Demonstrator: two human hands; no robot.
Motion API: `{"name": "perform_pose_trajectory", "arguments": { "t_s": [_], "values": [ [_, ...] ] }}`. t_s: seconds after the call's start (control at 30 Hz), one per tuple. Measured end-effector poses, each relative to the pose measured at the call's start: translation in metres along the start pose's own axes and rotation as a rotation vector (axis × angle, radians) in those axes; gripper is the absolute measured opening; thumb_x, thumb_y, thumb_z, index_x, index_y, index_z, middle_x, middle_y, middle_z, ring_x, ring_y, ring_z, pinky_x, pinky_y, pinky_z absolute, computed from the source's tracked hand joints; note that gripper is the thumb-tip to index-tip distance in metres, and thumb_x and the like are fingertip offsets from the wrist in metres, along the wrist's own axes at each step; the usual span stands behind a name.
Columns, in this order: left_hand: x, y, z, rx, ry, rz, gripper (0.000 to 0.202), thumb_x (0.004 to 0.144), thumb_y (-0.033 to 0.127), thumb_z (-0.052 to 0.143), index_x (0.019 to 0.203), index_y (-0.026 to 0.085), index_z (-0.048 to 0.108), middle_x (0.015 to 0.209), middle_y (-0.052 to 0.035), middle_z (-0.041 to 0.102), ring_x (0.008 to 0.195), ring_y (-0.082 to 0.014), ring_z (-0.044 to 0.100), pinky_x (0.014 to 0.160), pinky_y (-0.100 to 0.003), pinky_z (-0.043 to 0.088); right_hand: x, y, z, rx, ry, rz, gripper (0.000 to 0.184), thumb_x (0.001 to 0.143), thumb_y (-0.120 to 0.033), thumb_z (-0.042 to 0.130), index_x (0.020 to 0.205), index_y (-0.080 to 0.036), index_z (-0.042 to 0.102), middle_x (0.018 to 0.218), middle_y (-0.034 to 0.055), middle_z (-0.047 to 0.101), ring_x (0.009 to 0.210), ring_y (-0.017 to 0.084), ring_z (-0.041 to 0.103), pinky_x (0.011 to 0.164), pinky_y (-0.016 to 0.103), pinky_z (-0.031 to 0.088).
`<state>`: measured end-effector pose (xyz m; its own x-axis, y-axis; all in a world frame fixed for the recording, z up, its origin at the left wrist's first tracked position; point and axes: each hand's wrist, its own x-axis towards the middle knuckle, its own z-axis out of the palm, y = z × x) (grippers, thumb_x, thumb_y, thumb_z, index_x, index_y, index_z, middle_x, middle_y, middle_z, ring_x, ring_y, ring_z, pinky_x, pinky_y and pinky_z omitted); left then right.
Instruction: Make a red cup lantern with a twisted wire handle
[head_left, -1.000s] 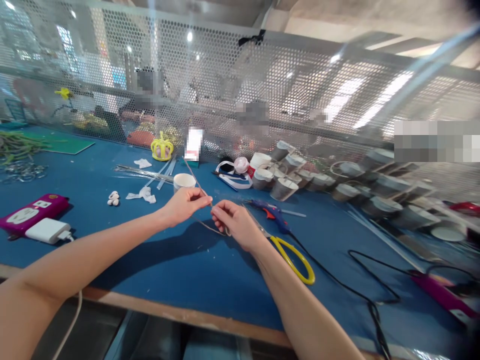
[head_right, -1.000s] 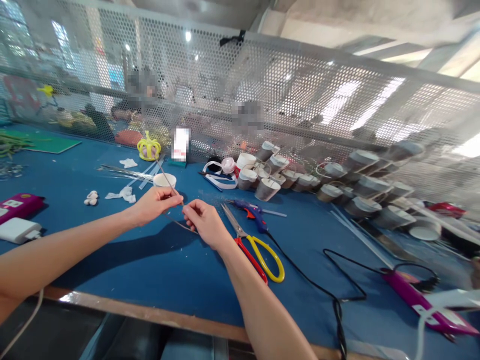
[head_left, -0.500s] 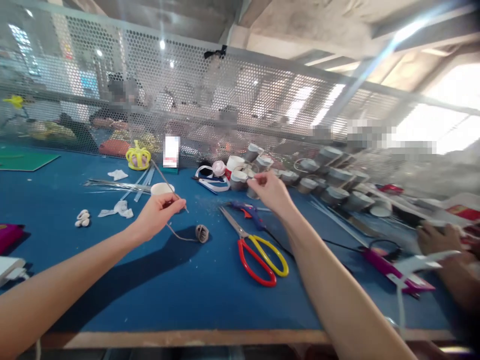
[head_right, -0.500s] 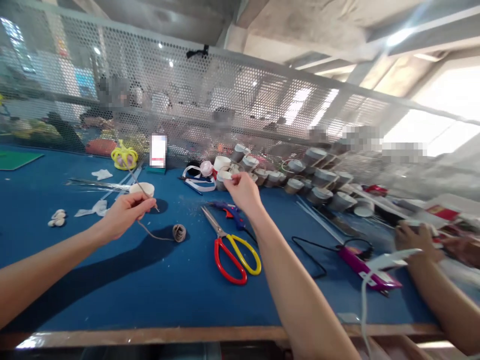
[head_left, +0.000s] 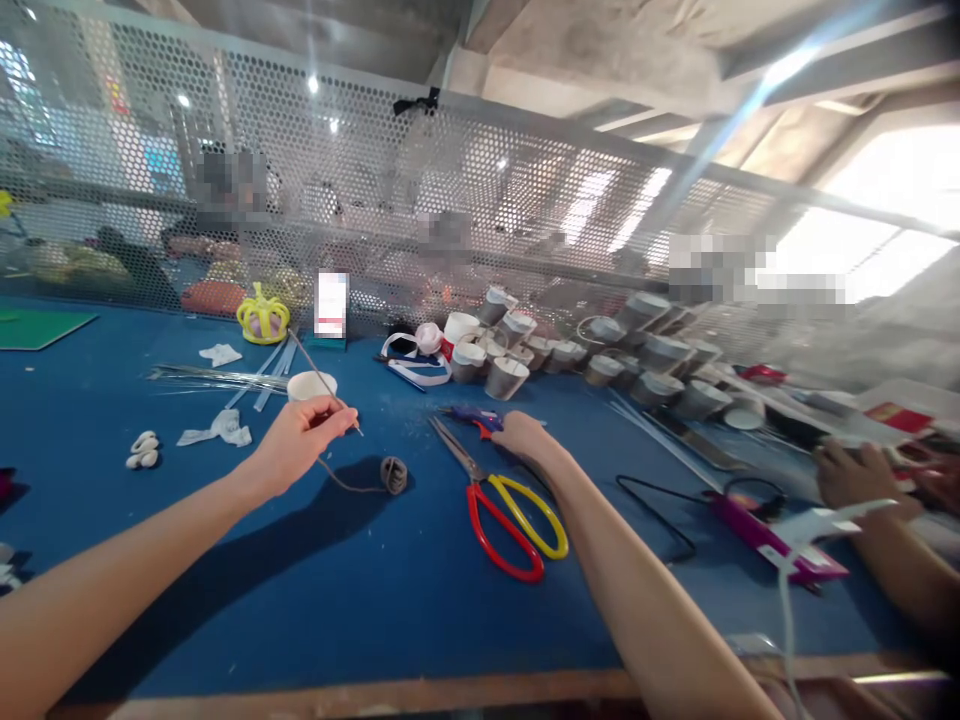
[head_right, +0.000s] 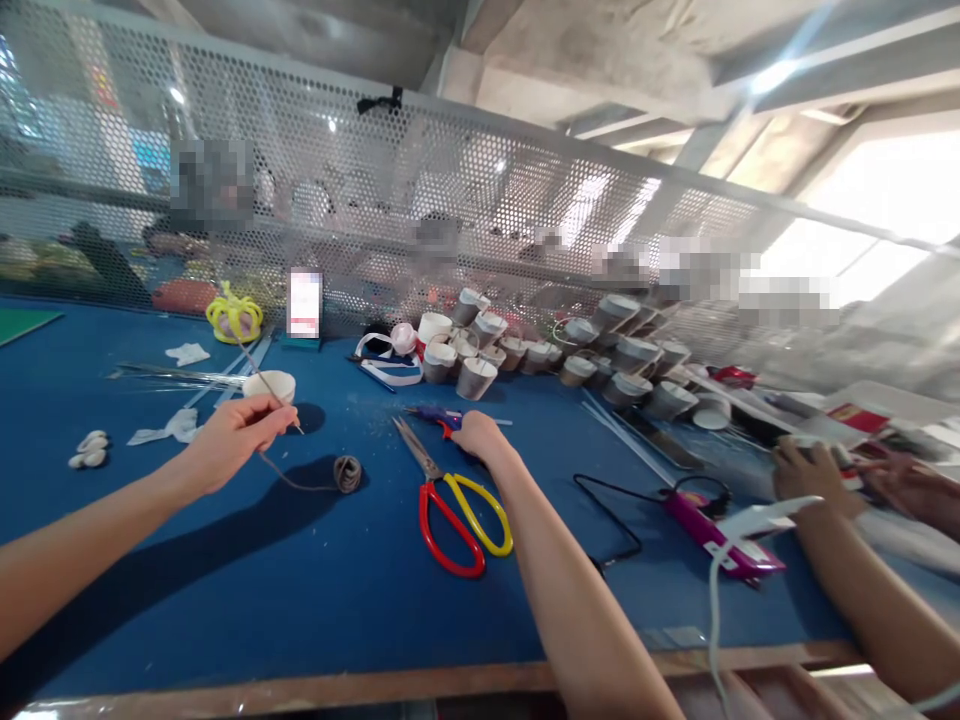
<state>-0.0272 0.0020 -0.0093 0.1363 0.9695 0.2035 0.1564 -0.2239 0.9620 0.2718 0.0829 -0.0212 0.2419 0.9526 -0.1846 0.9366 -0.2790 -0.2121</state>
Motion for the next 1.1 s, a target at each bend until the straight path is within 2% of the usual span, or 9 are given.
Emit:
{"name": "perform_pose_trajectory", "arguments": {
  "t_s": [0.13, 0.23, 0.33, 0.43, 0.53, 0.63, 0.8, 0.93, 1.1],
  "values": [
    [0.0, 0.001, 0.0, -0.003, -0.006, 0.004, 0.025, 0.073, 0.038, 0.053, 0.062, 0.015, 0.055, 0.049, 0.0053, 0.038, 0.045, -0.0065, 0.03, 0.043, -0.022, 0.022, -0.009, 0.001, -0.001, 0.173, 0.019, -0.011, 0.028, 0.083, -0.028, 0.051, 0.107, -0.015, 0.053, 0.107, 0.0071, 0.055, 0.091, 0.019, 0.056, 0.075, 0.037, 0.047],
    [-0.001, 0.002, 0.0, 0.004, -0.011, -0.009, 0.025, 0.073, 0.037, 0.052, 0.062, 0.015, 0.055, 0.048, 0.0056, 0.037, 0.045, -0.0063, 0.029, 0.043, -0.021, 0.021, -0.022, -0.002, -0.005, 0.373, 0.055, -0.062, 0.019, 0.078, -0.022, 0.056, 0.091, -0.008, 0.057, 0.083, 0.0078, 0.062, 0.072, 0.017, 0.06, 0.065, 0.03, 0.048],
    [0.0, 0.003, 0.0, 0.016, -0.011, -0.016, 0.024, 0.073, 0.037, 0.052, 0.064, 0.015, 0.056, 0.049, 0.0058, 0.037, 0.045, -0.0062, 0.029, 0.043, -0.021, 0.021, -0.042, -0.012, -0.014, 0.592, 0.078, -0.15, 0.012, 0.076, -0.018, 0.052, 0.087, -0.011, 0.053, 0.068, 0.0027, 0.061, 0.057, 0.011, 0.058, 0.057, 0.023, 0.047],
    [0.0, 0.005, 0.0, 0.018, -0.006, -0.009, 0.025, 0.073, 0.037, 0.052, 0.063, 0.015, 0.055, 0.048, 0.0058, 0.037, 0.045, -0.0062, 0.03, 0.043, -0.021, 0.021, -0.067, -0.025, -0.02, 0.759, 0.017, -0.253, 0.014, 0.074, -0.029, 0.053, 0.075, -0.015, 0.052, 0.057, -0.0009, 0.058, 0.048, 0.009, 0.055, 0.05, 0.02, 0.045],
    [0.001, 0.006, -0.001, 0.016, -0.008, -0.02, 0.025, 0.074, 0.036, 0.051, 0.061, 0.015, 0.053, 0.048, 0.0059, 0.038, 0.045, -0.0058, 0.03, 0.043, -0.02, 0.022, -0.093, -0.038, -0.018, 0.947, -0.135, -0.41, 0.026, 0.066, -0.037, 0.062, 0.062, -0.014, 0.053, 0.05, 0.0012, 0.058, 0.04, 0.009, 0.05, 0.04, 0.02, 0.04],
    [0.003, 0.006, -0.002, 0.036, -0.006, -0.02, 0.025, 0.075, 0.034, 0.049, 0.061, 0.014, 0.053, 0.046, 0.0063, 0.037, 0.044, -0.0056, 0.03, 0.043, -0.02, 0.022, -0.113, -0.048, -0.007, 0.931, -0.164, -0.53, 0.029, 0.068, -0.04, 0.06, 0.08, -0.013, 0.059, 0.053, 0.0013, 0.059, 0.038, 0.01, 0.05, 0.037, 0.021, 0.039],
    [0.006, 0.002, -0.003, 0.093, -0.003, -0.003, 0.024, 0.076, 0.032, 0.049, 0.06, 0.014, 0.053, 0.047, 0.0064, 0.038, 0.044, -0.0054, 0.031, 0.043, -0.019, 0.023, -0.13, -0.055, 0.009, 0.771, -0.092, -0.485, 0.027, 0.07, -0.041, 0.057, 0.064, -0.015, 0.058, 0.043, -0.0022, 0.05, 0.037, 0.01, 0.047, 0.039, 0.022, 0.042],
    [0.006, -0.002, -0.002, 0.146, -0.012, 0.05, 0.025, 0.076, 0.032, 0.05, 0.059, 0.014, 0.052, 0.054, 0.004, 0.046, 0.05, -0.0059, 0.036, 0.048, -0.019, 0.029, -0.133, -0.057, 0.013, 0.682, -0.076, -0.418, 0.03, 0.069, -0.039, 0.058, 0.049, -0.018, 0.049, 0.041, -0.0014, 0.05, 0.036, 0.01, 0.048, 0.039, 0.022, 0.043],
    [0.005, -0.004, 0.0, 0.188, -0.006, 0.089, 0.027, 0.076, 0.035, 0.049, 0.06, 0.013, 0.053, 0.058, 0.0022, 0.049, 0.054, -0.0075, 0.039, 0.05, -0.02, 0.031, -0.134, -0.06, 0.014, 0.627, -0.043, -0.443, 0.031, 0.067, -0.037, 0.057, 0.043, -0.02, 0.047, 0.036, -0.0015, 0.05, 0.034, 0.012, 0.05, 0.039, 0.022, 0.044]
  ]
}}
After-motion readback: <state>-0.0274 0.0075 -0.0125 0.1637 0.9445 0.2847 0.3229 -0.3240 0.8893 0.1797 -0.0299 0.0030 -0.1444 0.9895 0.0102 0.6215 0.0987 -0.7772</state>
